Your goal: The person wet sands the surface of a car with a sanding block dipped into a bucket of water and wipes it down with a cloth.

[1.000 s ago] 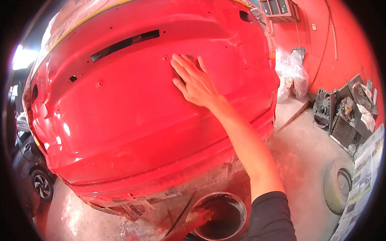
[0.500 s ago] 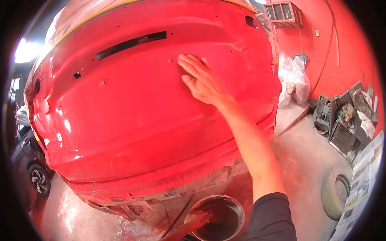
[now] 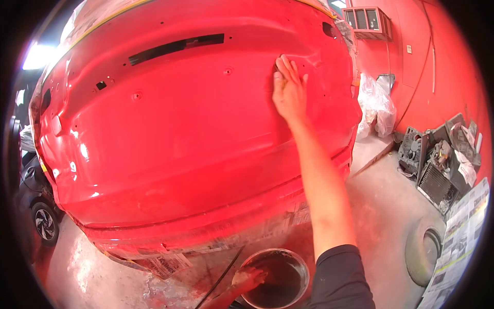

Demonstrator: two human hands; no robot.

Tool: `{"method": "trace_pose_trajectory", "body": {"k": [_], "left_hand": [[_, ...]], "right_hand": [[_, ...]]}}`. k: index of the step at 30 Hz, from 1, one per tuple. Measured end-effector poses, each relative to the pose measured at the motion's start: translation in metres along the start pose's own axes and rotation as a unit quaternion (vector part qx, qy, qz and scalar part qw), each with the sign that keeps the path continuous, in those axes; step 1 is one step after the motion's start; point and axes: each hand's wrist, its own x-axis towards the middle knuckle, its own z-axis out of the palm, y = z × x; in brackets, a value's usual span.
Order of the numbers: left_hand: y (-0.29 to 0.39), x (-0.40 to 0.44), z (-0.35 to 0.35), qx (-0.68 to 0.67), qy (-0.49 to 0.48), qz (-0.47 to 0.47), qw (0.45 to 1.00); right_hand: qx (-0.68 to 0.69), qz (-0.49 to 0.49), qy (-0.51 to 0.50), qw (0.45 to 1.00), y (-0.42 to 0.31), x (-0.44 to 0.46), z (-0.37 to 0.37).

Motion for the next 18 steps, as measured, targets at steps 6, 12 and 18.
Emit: {"method": "trace_pose_trajectory", "body": {"k": [6, 12, 18], "left_hand": [[-0.002, -0.008, 0.008, 0.006, 0.038, 0.023, 0.999], [0.010, 0.002, -0.018, -0.014, -0.001, -0.008, 1.000], [0.001, -0.005, 0.000, 0.011, -0.001, 0.010, 1.000]], "right_hand": [[-0.031, -0.017, -0.055, 0.998, -0.095, -0.037, 0.018], [-0.049, 0.016, -0.076, 0.996, -0.021, -0.010, -0.014], [-0.045, -0.001, -0.086, 0.995, -0.085, -0.059, 0.003]]}}
